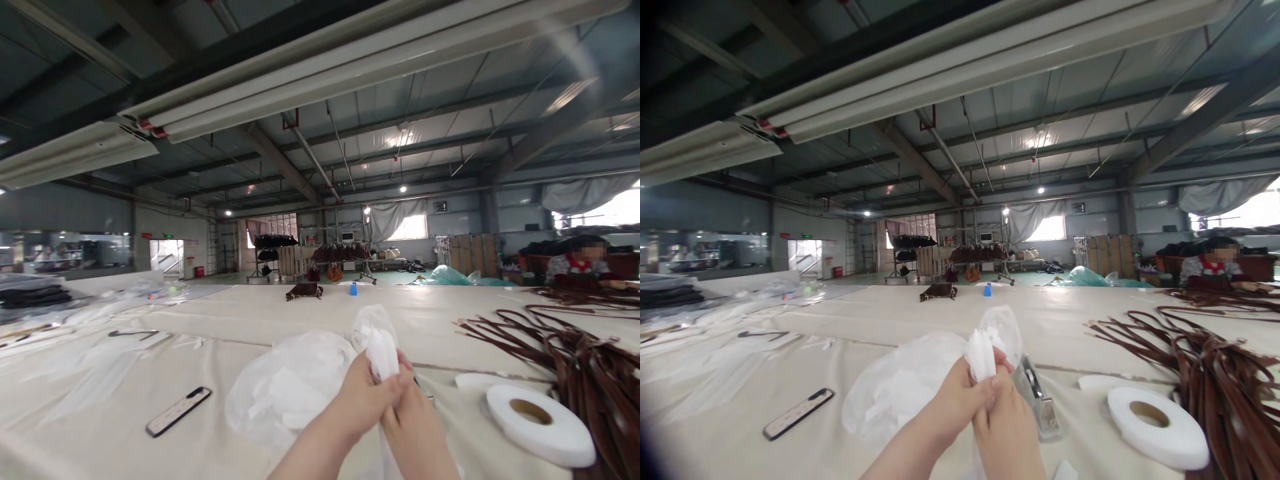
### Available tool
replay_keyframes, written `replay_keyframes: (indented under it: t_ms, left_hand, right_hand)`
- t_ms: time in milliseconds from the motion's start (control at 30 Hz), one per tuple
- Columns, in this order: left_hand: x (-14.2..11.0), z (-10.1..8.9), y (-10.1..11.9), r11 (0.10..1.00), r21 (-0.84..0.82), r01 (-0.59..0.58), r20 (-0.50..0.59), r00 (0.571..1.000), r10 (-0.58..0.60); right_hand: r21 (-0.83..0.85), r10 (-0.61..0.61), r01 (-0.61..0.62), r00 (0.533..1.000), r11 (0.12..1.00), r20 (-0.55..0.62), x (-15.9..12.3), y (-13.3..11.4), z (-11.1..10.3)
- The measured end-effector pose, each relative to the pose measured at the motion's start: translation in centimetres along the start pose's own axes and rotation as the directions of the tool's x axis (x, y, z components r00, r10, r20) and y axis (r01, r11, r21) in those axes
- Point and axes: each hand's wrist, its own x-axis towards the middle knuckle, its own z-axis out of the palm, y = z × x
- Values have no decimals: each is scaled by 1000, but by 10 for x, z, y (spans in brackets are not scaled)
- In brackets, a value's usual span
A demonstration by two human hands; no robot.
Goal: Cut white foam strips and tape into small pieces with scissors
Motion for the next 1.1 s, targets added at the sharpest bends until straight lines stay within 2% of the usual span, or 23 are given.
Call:
replay_keyframes:
  t_ms: [100, 167, 267, 367, 467, 567, 667, 800, 867, 967, 1033, 1100]
  left_hand:
    - [-3, -3, 2, 994, -89, 63, 81, 995, -56]
    - [-7, -6, 1, 987, -139, 76, 112, 992, -61]
    - [-12, -10, -6, 982, -170, 77, 83, 994, -64]
    - [-18, -12, -14, 979, -185, 82, 44, 996, -75]
    - [-22, -11, -20, 975, -196, 102, -2, 994, -105]
    - [-24, -9, -23, 976, -184, 118, -41, 991, -127]
    - [-24, -9, -26, 985, -142, 102, -96, 989, -116]
    - [-22, -12, -33, 981, -146, 129, -131, 980, -149]
    - [-22, -14, -36, 970, -197, 142, -147, 974, -172]
    - [-23, -17, -41, 953, -273, 131, -227, 954, -196]
    - [-22, -18, -42, 930, -339, 140, -275, 931, -240]
    - [-19, -21, -42, 880, -452, 143, -283, 913, -293]
  right_hand:
    - [-37, 57, -55, 995, 998, 77, -6, -6, -5]
    - [89, 41, -52, 992, 995, 120, -10, -11, -9]
    - [299, 6, -56, 986, 953, 165, -15, -14, -14]
    - [392, 83, -147, 981, 908, 175, -19, -10, -10]
    - [383, 203, -256, 964, 888, 173, -26, 0, 0]
    - [361, 279, -305, 952, 881, 125, -31, 9, 9]
    - [362, 231, -258, 966, 896, 116, -30, 13, 16]
    - [341, 125, -190, 971, 921, 204, -24, 19, 18]
    - [297, 149, -216, 961, 930, 233, -22, 22, 18]
    - [239, 233, -276, 953, 931, 194, -23, 23, 18]
    - [262, 245, -284, 954, 922, 172, -22, 19, 17]
    - [338, 238, -297, 950, 893, 203, -18, 15, 15]
